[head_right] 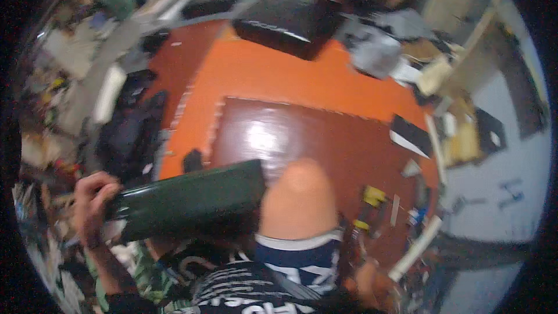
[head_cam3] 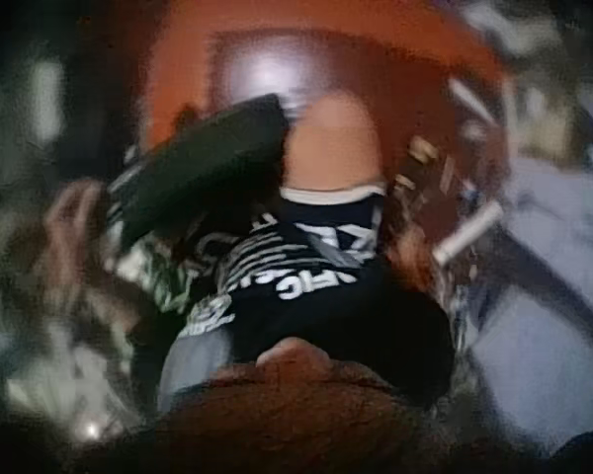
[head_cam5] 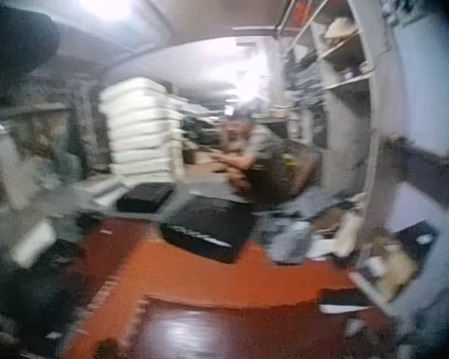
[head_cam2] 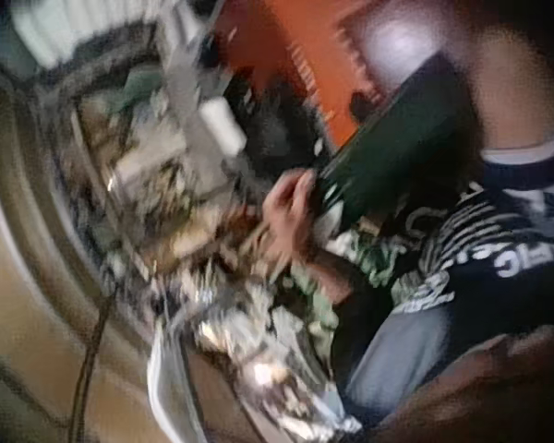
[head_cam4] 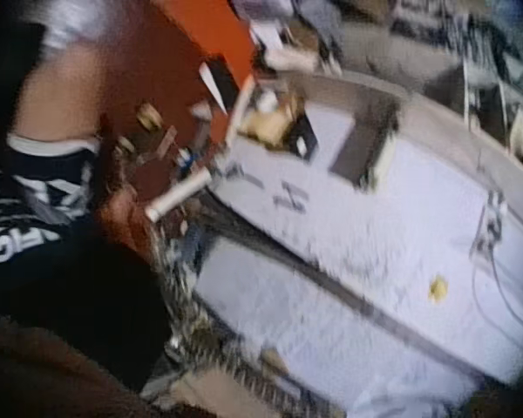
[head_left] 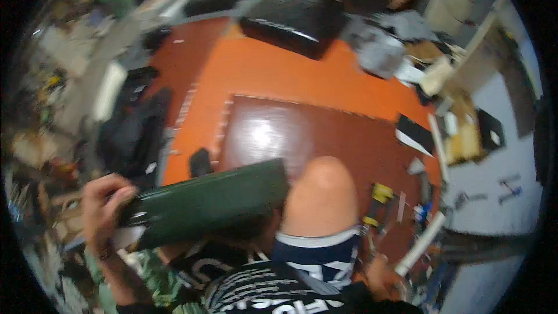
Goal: The person sits on the floor and fits a green leather cover onto a cushion. They repeatedly pull, smooth, and adjust the cover over the cushion's edges and corners, turning the cushion to access different sides.
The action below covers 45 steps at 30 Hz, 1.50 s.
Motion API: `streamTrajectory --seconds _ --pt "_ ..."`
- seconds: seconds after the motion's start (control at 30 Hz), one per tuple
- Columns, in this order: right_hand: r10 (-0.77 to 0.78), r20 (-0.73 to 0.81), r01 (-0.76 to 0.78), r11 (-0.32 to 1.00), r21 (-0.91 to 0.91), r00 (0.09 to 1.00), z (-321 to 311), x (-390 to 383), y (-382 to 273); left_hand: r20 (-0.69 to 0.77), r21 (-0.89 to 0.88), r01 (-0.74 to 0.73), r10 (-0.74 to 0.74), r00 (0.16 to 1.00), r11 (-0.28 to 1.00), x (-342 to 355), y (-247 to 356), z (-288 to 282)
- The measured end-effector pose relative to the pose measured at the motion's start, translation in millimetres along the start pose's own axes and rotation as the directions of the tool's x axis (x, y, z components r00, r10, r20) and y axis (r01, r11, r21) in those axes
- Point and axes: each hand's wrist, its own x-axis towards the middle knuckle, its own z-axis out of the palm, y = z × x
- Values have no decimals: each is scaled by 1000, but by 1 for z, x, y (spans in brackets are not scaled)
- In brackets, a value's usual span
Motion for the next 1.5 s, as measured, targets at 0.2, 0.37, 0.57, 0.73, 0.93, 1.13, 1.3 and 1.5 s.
streamTrajectory --seconds 0.2,0.37,0.57,0.73,0.93,1.13,1.3,1.5 --pt "64 33 -57 982 -182 997 -26 16 -28 61 -175 36 -26 998 984 8 14 -1" --pt "107 69 -81 948 -308 992 -50 26 -40 -14 -140 -62 60 998 988 9 12 -1" --pt "168 106 -102 883 -458 980 -105 38 -74 -154 1 -240 238 959 971 6 3 9" --pt "133 -21 -122 818 -563 991 -178 46 -182 -180 78 -289 298 937 954 1 8 16" --pt "-622 -45 601 771 -209 782 -157 9 -359 -143 46 -321 324 935 946 -3 10 14" --pt "-947 162 948 244 -205 279 -59 -58 -478 -234 71 -373 379 895 925 -10 9 18" --pt "-936 258 914 129 -385 241 -44 -86 -512 -261 89 -387 396 880 918 -16 7 20" --pt "-939 237 882 120 -456 250 -40 -90 -526 -253 96 -393 404 879 915 -18 9 23"
